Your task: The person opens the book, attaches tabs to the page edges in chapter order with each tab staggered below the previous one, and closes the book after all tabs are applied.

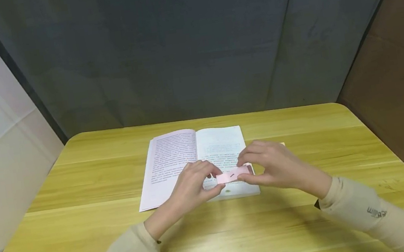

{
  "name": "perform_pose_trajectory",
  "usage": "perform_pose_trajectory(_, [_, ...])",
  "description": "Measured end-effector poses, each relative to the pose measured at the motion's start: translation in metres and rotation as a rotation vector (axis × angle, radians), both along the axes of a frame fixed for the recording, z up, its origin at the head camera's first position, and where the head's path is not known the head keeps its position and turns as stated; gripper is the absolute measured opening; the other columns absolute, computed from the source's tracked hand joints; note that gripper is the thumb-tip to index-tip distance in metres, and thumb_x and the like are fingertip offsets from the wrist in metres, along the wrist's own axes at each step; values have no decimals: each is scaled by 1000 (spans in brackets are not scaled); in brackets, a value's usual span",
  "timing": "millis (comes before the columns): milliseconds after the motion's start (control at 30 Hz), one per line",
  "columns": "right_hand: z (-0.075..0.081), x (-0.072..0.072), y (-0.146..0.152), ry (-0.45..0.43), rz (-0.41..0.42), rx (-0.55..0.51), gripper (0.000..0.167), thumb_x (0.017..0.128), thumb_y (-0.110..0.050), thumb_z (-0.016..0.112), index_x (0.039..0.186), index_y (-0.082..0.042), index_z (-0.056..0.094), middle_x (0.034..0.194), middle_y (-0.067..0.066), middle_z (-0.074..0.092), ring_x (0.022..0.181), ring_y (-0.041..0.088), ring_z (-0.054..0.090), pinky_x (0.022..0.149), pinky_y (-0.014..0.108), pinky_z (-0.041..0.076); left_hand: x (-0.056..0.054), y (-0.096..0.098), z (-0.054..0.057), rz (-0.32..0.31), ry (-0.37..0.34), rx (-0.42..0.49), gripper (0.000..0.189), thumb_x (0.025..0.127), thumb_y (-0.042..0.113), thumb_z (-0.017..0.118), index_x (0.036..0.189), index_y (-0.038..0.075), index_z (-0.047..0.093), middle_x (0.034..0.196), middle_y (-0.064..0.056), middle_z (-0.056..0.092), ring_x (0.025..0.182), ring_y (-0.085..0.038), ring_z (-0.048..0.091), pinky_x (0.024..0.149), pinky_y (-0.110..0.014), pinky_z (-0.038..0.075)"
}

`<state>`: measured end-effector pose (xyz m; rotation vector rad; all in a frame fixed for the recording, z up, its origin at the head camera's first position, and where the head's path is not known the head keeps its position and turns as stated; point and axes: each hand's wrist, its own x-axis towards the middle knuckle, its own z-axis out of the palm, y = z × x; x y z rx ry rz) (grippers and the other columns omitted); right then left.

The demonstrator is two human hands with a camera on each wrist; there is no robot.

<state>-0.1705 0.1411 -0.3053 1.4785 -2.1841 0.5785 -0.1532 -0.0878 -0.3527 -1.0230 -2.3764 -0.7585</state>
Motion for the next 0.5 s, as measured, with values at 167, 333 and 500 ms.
perform_pose_trajectory(167, [1,3,-2,9,-6,-10,25,82,-37,58,77,-13,63,83,-6,60,73,9,52,57,22,42,2,2,-1,-7,-7,1,18,69,22,71,81,17,59,74,10,56,69,-10,50,61,-24,35])
perform_pose_trajectory(333, [-2,5,-2,-12,-35,-45,20,81,-32,61,70,-16,57,75,-8,55,67,8,47,52,18,37,4,4,-3,-15,-13,11,18,69,22,70,82,15,59,75,9,56,70,-10,51,62,-24,35])
perform_pose_trajectory(500, [-4,7,-3,-54,-86,-65,18,78,-27,63,65,-18,53,73,-11,51,65,7,44,48,17,34,4,6,-4,-22,-5,31,19,69,23,70,83,15,59,75,8,56,69,-11,52,63,-25,35])
